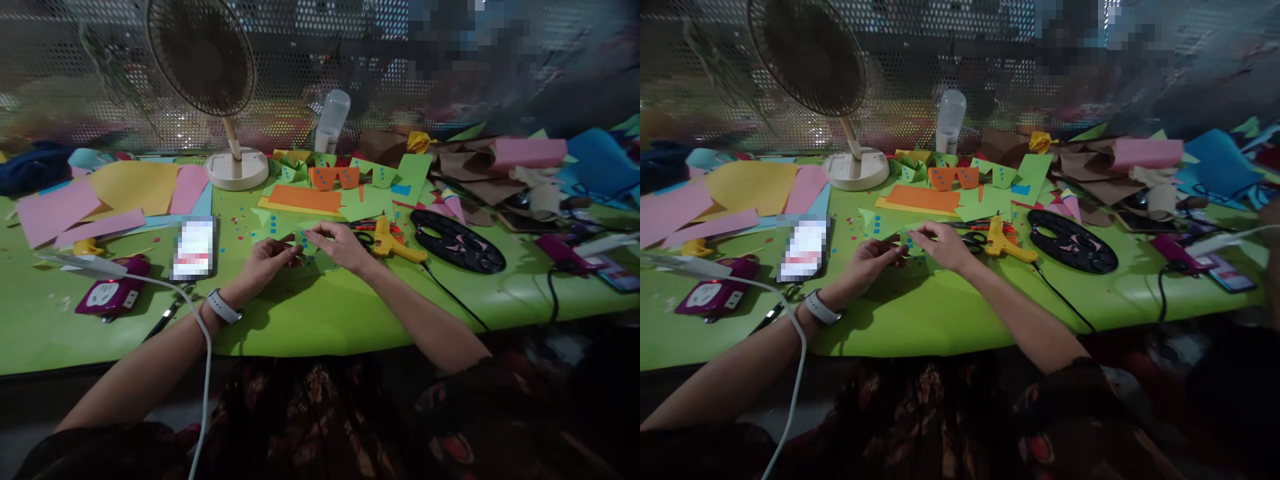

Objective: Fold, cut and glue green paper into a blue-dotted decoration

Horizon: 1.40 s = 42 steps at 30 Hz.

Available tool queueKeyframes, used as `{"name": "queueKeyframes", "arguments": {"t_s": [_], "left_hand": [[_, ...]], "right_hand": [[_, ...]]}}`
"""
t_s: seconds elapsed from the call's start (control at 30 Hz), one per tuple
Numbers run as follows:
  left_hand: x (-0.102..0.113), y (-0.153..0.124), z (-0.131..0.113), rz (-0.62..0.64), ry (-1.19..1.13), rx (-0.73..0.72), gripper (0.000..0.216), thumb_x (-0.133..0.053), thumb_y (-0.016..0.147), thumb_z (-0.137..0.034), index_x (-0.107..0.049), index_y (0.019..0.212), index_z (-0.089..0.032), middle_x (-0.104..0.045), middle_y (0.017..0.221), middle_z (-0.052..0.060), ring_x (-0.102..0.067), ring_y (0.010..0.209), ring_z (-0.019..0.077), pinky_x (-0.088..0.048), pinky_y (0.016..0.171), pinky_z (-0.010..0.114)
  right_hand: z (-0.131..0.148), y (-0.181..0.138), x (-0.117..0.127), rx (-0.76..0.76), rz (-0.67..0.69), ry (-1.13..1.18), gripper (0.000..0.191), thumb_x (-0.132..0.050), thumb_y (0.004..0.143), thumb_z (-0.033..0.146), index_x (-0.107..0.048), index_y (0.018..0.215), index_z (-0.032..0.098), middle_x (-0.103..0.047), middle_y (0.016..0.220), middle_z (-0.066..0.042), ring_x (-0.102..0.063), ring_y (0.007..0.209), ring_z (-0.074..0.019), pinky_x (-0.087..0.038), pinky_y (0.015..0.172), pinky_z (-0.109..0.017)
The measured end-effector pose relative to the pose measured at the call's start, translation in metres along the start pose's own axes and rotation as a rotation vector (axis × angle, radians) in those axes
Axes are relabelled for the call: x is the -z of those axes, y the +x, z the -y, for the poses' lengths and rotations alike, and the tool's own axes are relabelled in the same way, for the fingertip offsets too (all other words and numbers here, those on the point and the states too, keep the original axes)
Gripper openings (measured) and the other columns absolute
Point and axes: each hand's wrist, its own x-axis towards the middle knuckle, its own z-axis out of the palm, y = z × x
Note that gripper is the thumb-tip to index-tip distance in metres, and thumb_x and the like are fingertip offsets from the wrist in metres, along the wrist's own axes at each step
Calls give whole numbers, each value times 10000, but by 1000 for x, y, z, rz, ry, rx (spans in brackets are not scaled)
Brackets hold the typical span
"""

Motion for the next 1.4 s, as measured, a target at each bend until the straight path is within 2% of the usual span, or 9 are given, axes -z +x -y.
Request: {"name": "queueKeyframes", "arguments": {"t_s": [0.17,0.3,0.47,0.67,0.8,1.07,1.27,1.4], "left_hand": [[-1,-1,1,45,12,17,284,-782,739,-446,-752,758,-164,-748,705,79,-658,590,157,-530,626,280],[-2,-3,-4,54,33,12,257,-775,747,-428,-755,727,-172,-744,700,73,-649,600,158,-531,636,290],[-2,-5,-8,22,46,-4,304,-756,778,-418,-728,624,-157,-725,667,80,-665,656,171,-537,709,311],[-3,-5,0,-136,-123,-26,247,-813,730,-385,-750,915,-234,-755,961,29,-689,838,179,-556,769,312],[-5,-5,1,-137,-177,-44,265,-809,744,-353,-737,969,-232,-749,1023,29,-683,869,157,-548,787,283],[-4,-5,2,-96,-201,-40,254,-826,721,-319,-753,940,-213,-762,973,32,-694,828,156,-556,816,298],[1,-1,-5,-137,-394,-4,272,-802,730,-431,-697,785,-186,-757,906,58,-717,964,255,-571,827,381],[3,2,-8,-139,-363,21,251,-829,710,-365,-669,744,-175,-748,819,28,-737,920,230,-564,824,340]], "right_hand": [[-10,3,-7,-13,-12,-42,458,-562,865,624,-571,722,189,-542,691,18,-472,658,-133,-364,650,-275],[-10,1,-8,50,-62,-137,455,-540,885,619,-546,706,200,-529,683,19,-466,664,-140,-344,649,-279],[-6,-2,-1,29,-49,2,401,-560,890,565,-561,726,199,-516,680,16,-438,615,-130,-350,603,-279],[0,-8,-6,108,-87,-90,351,-583,889,528,-598,783,194,-608,742,-11,-526,705,-156,-412,682,-291],[2,-11,-11,140,-114,-155,352,-556,919,512,-603,796,186,-615,742,-17,-540,699,-158,-405,676,-292],[-3,-9,-10,127,-150,-155,370,-563,914,529,-598,783,184,-611,721,-5,-534,673,-146,-398,645,-278],[-4,-8,0,156,-197,-149,384,-575,905,546,-614,787,183,-609,722,-10,-533,665,-145,-430,659,-290],[-8,-4,8,145,-255,-99,365,-585,899,548,-624,813,195,-636,778,-20,-580,738,-158,-477,722,-305]]}}
